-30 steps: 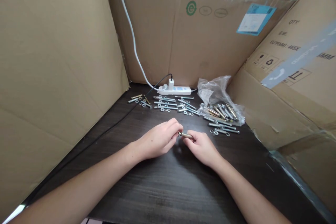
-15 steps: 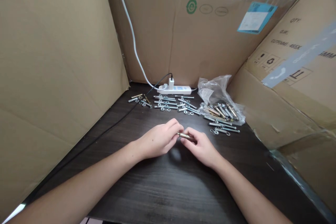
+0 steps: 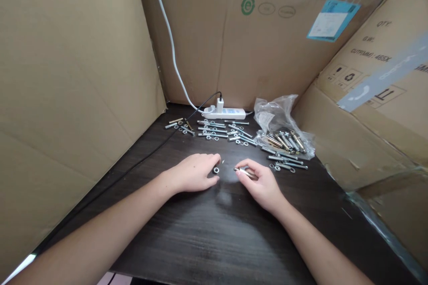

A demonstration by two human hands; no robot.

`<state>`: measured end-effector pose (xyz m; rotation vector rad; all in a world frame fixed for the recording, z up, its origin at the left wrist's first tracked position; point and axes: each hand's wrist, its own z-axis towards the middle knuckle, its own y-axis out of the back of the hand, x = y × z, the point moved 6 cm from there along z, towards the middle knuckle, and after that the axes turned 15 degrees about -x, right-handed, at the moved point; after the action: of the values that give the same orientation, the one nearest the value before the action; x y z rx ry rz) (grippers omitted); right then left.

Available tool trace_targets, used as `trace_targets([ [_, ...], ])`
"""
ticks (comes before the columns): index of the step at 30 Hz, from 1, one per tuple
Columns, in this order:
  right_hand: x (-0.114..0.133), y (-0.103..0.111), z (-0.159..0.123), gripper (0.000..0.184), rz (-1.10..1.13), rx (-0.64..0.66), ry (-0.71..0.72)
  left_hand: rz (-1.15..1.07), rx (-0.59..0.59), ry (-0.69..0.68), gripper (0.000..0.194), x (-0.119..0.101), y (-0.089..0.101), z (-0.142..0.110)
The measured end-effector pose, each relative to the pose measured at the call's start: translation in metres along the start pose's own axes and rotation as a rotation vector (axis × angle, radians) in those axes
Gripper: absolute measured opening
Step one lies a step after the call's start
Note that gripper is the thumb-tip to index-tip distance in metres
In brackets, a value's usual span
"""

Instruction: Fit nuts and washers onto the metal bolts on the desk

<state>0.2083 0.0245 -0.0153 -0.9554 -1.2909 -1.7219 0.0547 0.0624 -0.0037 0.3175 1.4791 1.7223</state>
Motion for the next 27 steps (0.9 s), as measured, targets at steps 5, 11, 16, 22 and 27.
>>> trace_targets([
  [5, -0.001, -0.002, 0.0, 0.019, -0.017, 0.011, 0.001, 0.082, -0.006, -0.023, 0.01, 0.002, -0.008, 0.001],
  [11, -0.005, -0.005, 0.001, 0.02, -0.049, 0.024, -0.004, -0.042, -0.093, -0.028, 0.01, -0.011, 0.0, 0.005],
  [16, -0.001, -0.009, -0.001, 0.02, 0.128, 0.05, -0.073, -0.205, -0.126, -0.028, 0.013, -0.027, 0.011, 0.003],
  [22, -0.006, -0.014, -0.004, 0.022, 0.312, 0.091, -0.169, -0.262, -0.099, -0.055, 0.015, -0.033, 0.011, 0.0],
  [27, -0.016, -0.019, -0.004, 0.023, 0.447, 0.093, -0.26, -0.257, -0.109, -0.082, 0.016, -0.032, 0.011, 0.001],
])
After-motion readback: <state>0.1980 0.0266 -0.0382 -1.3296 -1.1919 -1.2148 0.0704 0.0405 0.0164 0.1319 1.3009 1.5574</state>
